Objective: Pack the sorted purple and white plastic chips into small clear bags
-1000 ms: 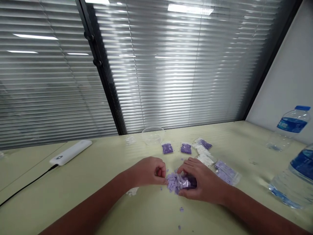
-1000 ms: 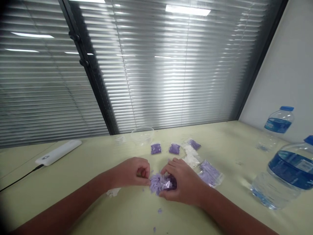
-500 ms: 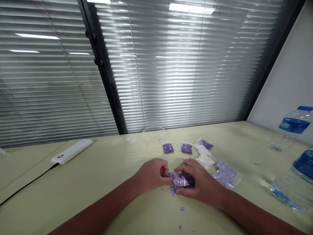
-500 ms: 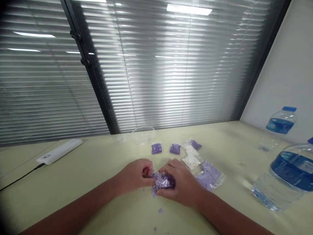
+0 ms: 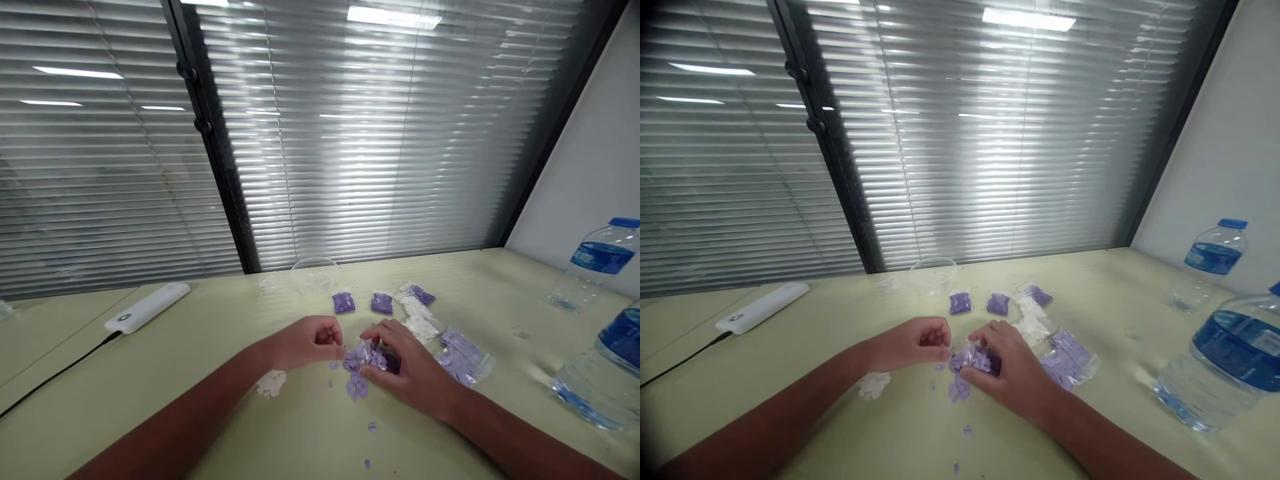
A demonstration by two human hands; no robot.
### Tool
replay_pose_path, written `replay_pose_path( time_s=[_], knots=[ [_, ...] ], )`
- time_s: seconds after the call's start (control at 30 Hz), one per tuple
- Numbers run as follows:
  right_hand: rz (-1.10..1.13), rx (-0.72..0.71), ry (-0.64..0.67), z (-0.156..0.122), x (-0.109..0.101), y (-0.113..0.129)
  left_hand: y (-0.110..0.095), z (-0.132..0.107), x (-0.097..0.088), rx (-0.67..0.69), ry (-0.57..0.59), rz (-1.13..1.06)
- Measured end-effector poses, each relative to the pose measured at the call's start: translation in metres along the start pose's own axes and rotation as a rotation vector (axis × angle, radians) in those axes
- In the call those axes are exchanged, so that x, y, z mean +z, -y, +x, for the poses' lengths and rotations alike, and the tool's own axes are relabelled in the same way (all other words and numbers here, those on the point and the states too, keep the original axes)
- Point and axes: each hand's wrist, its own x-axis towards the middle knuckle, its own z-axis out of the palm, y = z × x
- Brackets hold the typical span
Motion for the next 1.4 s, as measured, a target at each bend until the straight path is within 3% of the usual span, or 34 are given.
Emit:
replay_pose_path(
  time_s=[0.1, 0.2, 0.3, 0.47, 0.7, 0.87, 1.23, 1.4],
  knots=[
    [-0.024, 0.036, -0.05, 0.001, 0.0, -0.002, 0.006, -0.001, -0.014, -0.009, -0.012, 0.012],
    [-0.042, 0.049, -0.081, 0.002, 0.001, -0.004, 0.009, -0.003, -0.014, -0.01, -0.041, 0.06],
    [-0.013, 0.041, -0.023, 0.0, -0.001, -0.003, 0.006, -0.005, -0.007, 0.018, -0.046, 0.098],
    [0.106, -0.096, 0.153, -0.002, -0.008, 0.007, -0.005, -0.009, 0.004, 0.075, 0.001, 0.131],
    [0.163, 0.006, 0.021, -0.001, -0.005, -0.001, -0.013, -0.01, 0.029, 0.158, -0.177, 0.284],
    [0.163, 0.072, -0.022, -0.001, -0.004, -0.004, -0.011, -0.004, 0.038, 0.174, -0.22, 0.23],
    [0.104, 0.016, 0.012, 0.001, -0.002, -0.003, -0.008, -0.001, 0.019, 0.059, -0.115, -0.021],
    [0.112, 0.002, 0.013, 0.001, -0.003, -0.002, -0.013, 0.001, 0.024, 0.072, -0.145, -0.168]
  ],
)
